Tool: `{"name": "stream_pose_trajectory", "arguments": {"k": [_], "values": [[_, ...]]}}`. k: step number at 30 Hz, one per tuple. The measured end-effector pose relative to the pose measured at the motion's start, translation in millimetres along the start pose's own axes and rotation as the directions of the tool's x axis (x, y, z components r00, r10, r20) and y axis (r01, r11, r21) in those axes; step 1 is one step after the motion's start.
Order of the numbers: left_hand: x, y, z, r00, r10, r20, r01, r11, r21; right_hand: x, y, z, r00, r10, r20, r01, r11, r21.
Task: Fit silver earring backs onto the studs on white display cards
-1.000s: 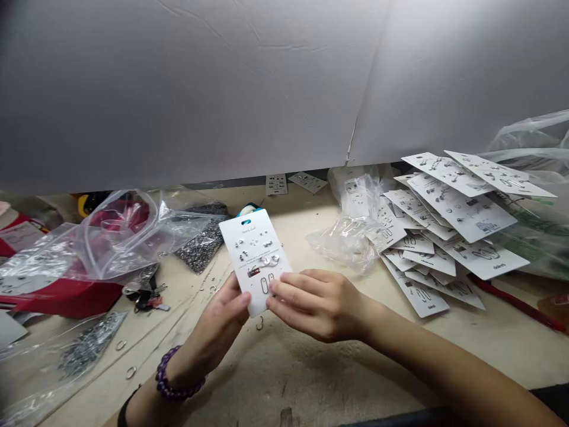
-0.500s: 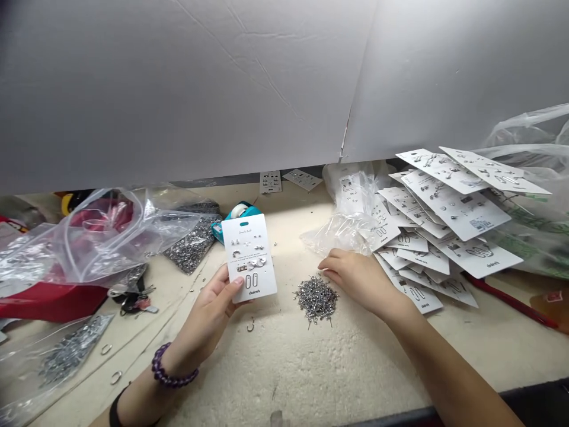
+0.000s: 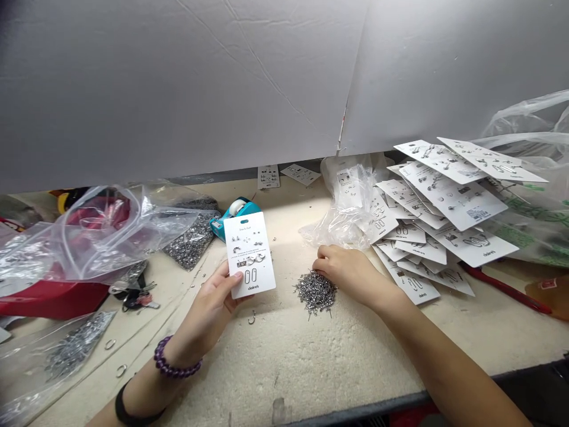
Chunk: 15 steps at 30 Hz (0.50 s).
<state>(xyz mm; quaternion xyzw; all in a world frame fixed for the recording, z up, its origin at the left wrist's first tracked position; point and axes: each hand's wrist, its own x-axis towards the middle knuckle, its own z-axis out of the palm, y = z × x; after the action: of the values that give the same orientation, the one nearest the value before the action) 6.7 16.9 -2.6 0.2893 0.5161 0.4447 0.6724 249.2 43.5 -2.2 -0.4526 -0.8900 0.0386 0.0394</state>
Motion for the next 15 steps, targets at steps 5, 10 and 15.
{"name": "stream_pose_trajectory", "arguments": {"k": [5,10,15], "values": [[-1.3,0.3,1.3,1.000,0.000,0.020,0.000,1.000,-0.014,2.1,-3.9,-0.5,0.998,0.063,0.017,-0.062,0.998,-0.025],[-4.0,2.6,3.8,1.000,-0.008,0.004,0.008,1.000,-0.020,2.6,-2.9,1.0,0.995,0.090,-0.045,-0.090,0.996,0.008],[-5.3,3.2,5.0,1.000,-0.022,0.020,0.023,0.999,-0.044,1.2,-1.1,-0.2,0.999,0.050,-0.014,-0.049,0.995,0.088]]}}
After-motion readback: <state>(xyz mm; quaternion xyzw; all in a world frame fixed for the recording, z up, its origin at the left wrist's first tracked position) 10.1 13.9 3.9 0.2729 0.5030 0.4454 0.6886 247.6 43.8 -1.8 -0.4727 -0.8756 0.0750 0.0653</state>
